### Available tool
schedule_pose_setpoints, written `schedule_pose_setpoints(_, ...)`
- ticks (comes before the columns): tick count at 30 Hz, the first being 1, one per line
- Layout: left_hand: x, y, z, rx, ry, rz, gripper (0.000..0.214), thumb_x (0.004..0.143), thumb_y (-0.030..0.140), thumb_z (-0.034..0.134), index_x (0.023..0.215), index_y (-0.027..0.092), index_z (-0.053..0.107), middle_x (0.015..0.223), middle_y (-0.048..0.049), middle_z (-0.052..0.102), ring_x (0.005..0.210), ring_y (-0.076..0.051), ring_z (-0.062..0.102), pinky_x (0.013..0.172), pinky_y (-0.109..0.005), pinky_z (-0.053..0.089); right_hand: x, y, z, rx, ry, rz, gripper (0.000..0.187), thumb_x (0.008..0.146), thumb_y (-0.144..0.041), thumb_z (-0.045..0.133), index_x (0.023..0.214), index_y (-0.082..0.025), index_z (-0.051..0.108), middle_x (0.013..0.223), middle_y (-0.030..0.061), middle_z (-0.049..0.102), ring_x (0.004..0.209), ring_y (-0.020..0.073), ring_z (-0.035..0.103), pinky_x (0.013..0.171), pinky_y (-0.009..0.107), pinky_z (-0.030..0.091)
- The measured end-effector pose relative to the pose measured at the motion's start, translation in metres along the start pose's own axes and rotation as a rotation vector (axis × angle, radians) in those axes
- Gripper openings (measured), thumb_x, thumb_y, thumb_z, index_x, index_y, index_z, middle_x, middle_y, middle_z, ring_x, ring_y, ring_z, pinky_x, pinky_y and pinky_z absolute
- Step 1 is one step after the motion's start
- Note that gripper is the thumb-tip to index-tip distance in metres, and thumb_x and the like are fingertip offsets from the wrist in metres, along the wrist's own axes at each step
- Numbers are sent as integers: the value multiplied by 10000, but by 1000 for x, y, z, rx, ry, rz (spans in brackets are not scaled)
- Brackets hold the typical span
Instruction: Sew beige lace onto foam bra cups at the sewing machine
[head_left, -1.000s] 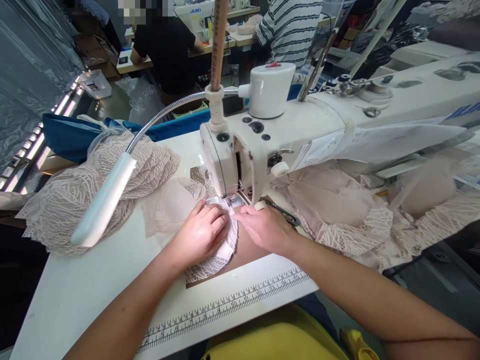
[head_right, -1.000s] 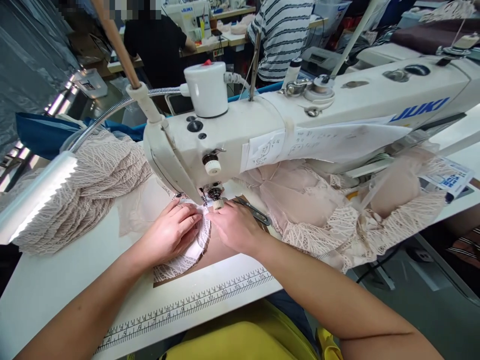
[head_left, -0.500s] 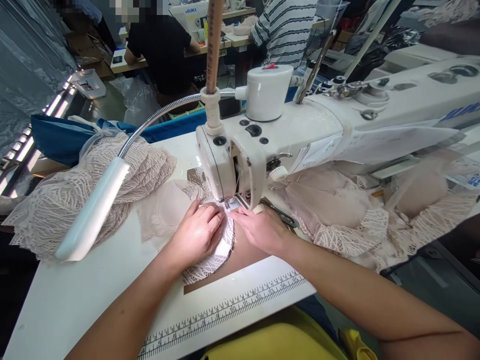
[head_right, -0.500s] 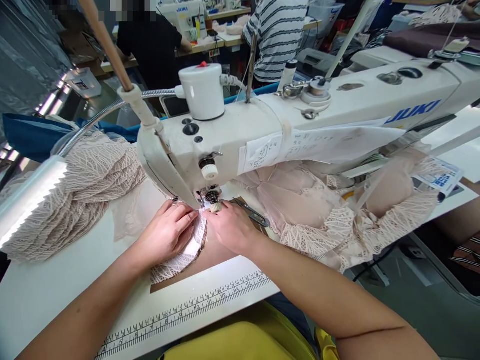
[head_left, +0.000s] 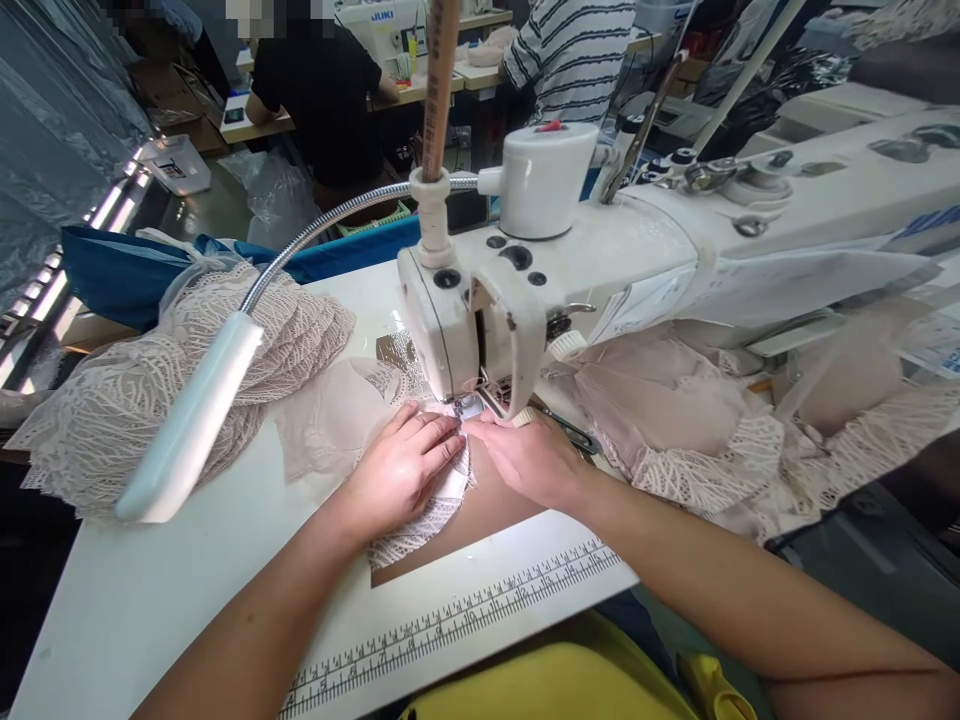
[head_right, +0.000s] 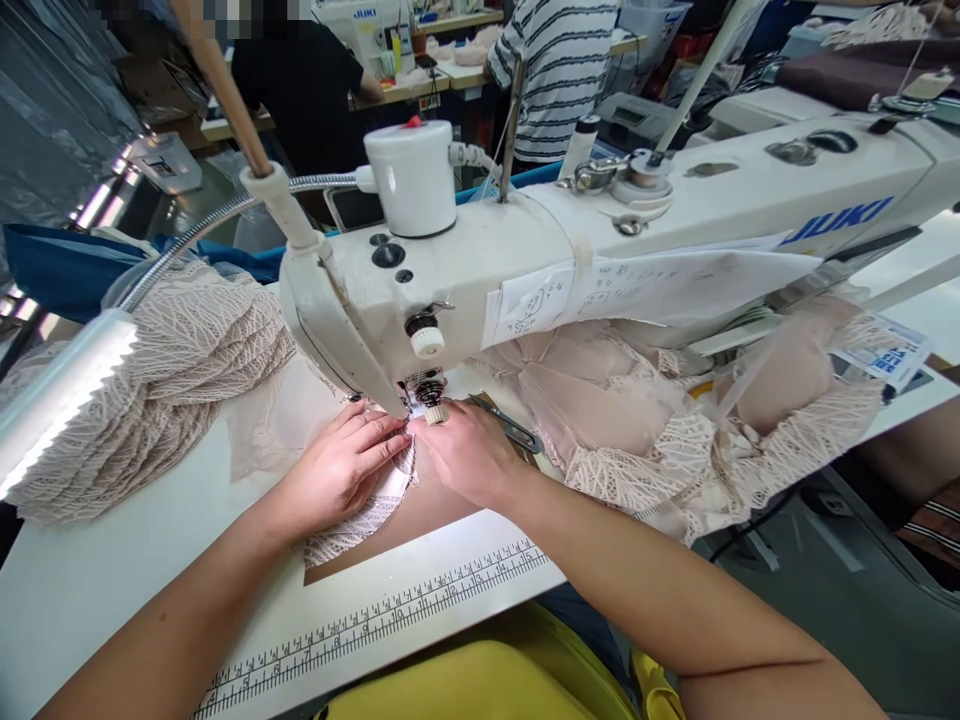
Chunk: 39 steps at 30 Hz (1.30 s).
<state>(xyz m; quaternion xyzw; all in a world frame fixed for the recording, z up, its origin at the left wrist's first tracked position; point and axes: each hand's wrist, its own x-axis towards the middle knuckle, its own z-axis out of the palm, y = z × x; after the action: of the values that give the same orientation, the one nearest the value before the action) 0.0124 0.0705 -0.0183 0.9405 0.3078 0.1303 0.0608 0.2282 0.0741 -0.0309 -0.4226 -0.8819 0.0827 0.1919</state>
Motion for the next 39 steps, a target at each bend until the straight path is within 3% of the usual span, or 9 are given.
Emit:
schedule_pose_setpoints(5, -1, -2, 1, -6, -5, -6, 350, 894, 126, 465, 1225, 150, 575, 1225, -133, 613, 1067, -264, 545, 974, -498, 398, 1, -3, -5, -27, -33, -48, 295, 875, -115, 482, 1056, -205, 697, 837, 37, 637, 706, 149, 489, 637, 261, 351)
schedule_pose_setpoints(12, 0, -3, 3, -4, 3, -37, 372, 895, 129, 462, 1255, 137, 554, 1256, -134, 601, 1098, -276, 534, 993, -503, 407, 4, -8, -5, -140, -90, 16, 312, 872, -123, 472, 1086, -208, 682, 859, 61, 637, 758, 174, 515, 649, 279, 343)
schedule_pose_setpoints(19, -1, -3, 7, 1, 23, -40, 369, 906, 132, 468, 1267, 113, 540, 1263, -142, 595, 1142, -281, 508, 978, -469, 445, 6, -8, -3, -186, -103, 28, 257, 865, -130, 457, 980, -208, 672, 842, 59, 631, 755, 181, 510, 645, 290, 318)
schedule_pose_setpoints(29, 0, -9, 5, -14, 30, -19, 329, 926, 135, 458, 1239, 122, 557, 1242, -120, 618, 1086, -264, 523, 922, -442, 473, 5, -9, -6, -73, -87, 31, 255, 855, -104, 458, 922, -193, 687, 774, 43, 598, 676, 147, 457, 613, 257, 316)
schedule_pose_setpoints(39, 2, -13, 3, -33, 44, -69, 317, 937, 211, 460, 1226, 155, 576, 1231, -123, 629, 1107, -276, 552, 935, -473, 459, 4, -2, -5, 25, -89, -6, 286, 863, -120, 471, 1031, -197, 690, 852, 37, 633, 682, 138, 468, 609, 253, 326)
